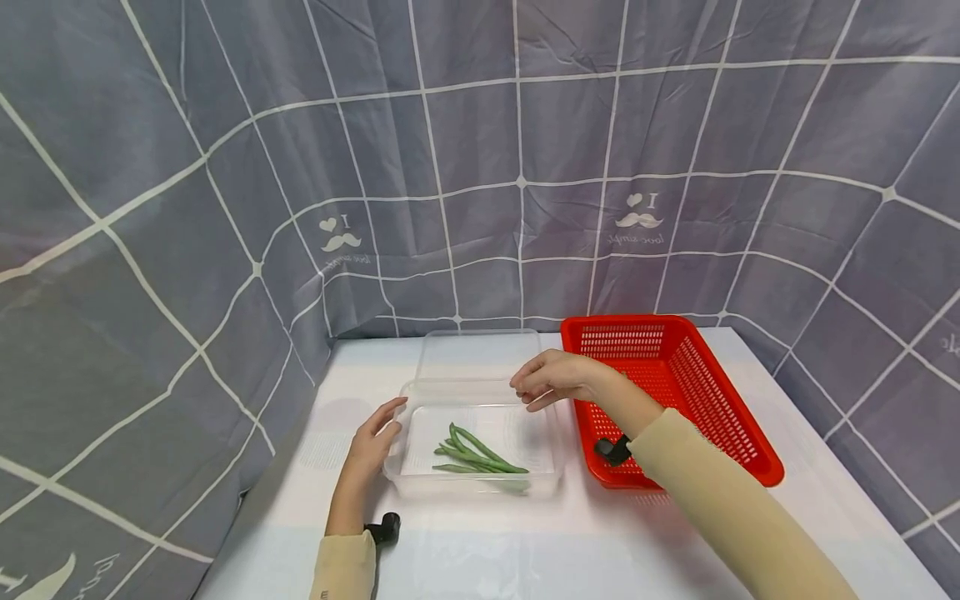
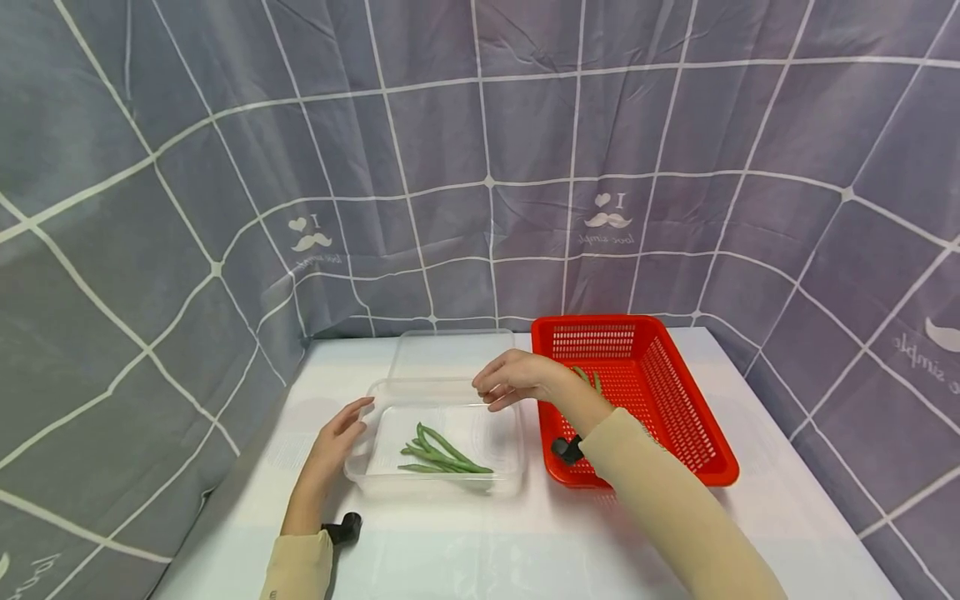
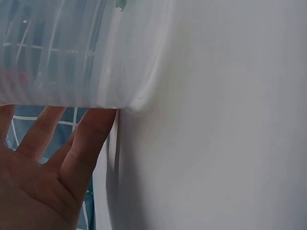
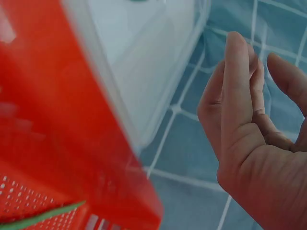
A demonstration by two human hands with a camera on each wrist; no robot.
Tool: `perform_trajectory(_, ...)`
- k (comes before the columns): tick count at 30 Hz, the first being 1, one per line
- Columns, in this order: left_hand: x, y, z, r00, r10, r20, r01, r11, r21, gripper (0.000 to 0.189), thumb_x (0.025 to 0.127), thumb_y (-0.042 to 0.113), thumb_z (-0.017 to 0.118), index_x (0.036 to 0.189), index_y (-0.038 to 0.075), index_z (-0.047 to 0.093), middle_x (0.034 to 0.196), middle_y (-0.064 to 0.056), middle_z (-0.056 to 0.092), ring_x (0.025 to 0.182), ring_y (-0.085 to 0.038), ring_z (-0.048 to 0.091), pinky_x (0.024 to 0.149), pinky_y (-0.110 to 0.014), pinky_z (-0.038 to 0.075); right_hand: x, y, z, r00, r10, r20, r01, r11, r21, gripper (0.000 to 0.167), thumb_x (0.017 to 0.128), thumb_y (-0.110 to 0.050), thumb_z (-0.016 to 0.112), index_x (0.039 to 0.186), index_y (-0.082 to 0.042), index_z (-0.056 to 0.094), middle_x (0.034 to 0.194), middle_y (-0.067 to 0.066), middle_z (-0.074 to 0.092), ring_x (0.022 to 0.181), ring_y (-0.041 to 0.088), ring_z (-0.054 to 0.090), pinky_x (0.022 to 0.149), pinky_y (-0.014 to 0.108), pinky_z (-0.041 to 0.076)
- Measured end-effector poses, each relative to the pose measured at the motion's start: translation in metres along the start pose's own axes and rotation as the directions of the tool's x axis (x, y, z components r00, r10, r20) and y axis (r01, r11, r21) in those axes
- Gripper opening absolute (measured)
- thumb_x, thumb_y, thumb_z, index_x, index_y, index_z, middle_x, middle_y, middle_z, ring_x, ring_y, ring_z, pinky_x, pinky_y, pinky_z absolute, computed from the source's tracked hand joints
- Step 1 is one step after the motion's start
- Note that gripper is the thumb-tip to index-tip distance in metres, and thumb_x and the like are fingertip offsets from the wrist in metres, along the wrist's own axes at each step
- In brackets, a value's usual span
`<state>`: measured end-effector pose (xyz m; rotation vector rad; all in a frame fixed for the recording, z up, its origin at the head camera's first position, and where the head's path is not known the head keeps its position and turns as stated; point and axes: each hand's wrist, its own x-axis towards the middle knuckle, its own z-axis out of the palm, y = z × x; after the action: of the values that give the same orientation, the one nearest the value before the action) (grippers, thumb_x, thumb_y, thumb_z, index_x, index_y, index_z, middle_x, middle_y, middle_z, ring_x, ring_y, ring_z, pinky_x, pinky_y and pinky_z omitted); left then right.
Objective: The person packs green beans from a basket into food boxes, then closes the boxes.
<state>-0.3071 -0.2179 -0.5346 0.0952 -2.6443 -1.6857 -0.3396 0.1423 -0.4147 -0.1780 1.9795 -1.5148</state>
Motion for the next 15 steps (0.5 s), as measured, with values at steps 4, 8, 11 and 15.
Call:
perform_trajectory(4,0.001,-0.002,0.000,1.000,0.001,0.002,-0.001,1.000,-0.003,0.048,0.104,0.016,0.052,0.151,0.024,0.059,0.165,-0.025,0.044,0.156,-0.049,0.037,0.118,-0.071,0.039,-0.011,0.009,-0.022,0.999,-0.024,-0.027,0.026,0.998,0.066,0.037,0.103,-0.007,0.061,0.133,0.014,0.060,0.089,0.005,0.068,0.084,0.015,0.068,0.088,0.035,0.066)
perform_trajectory(8,0.001,-0.004,0.000,1.000,-0.009,0.007,0.009,1.000,-0.003,0.049,0.104,0.017,0.052,0.152,0.025,0.058,0.166,-0.024,0.043,0.156,-0.050,0.036,0.118,-0.071,0.039,-0.018,0.023,-0.041,0.997,-0.028,-0.066,0.035,0.993,0.110,0.034,0.104,-0.006,0.060,0.132,0.014,0.061,0.085,0.003,0.066,0.082,0.014,0.068,0.084,0.031,0.066)
perform_trajectory(11,0.000,-0.003,-0.001,1.000,-0.013,0.009,0.013,1.000,-0.003,0.049,0.104,0.017,0.052,0.152,0.025,0.058,0.167,-0.024,0.042,0.156,-0.052,0.035,0.118,-0.072,0.038,-0.023,0.035,-0.054,0.996,-0.017,-0.092,0.030,0.990,0.137,0.033,0.105,-0.007,0.060,0.131,0.012,0.062,0.092,0.005,0.068,0.084,0.015,0.068,0.086,0.033,0.066)
perform_trajectory(15,0.000,-0.001,0.000,1.000,-0.011,0.013,0.011,1.000,-0.003,0.049,0.105,0.017,0.051,0.153,0.024,0.057,0.167,-0.025,0.041,0.156,-0.053,0.034,0.118,-0.073,0.038,-0.031,0.048,-0.070,0.993,0.005,-0.115,0.012,0.988,0.152,0.038,0.106,-0.009,0.059,0.136,0.013,0.059,0.103,0.006,0.069,0.091,0.017,0.069,0.090,0.034,0.065)
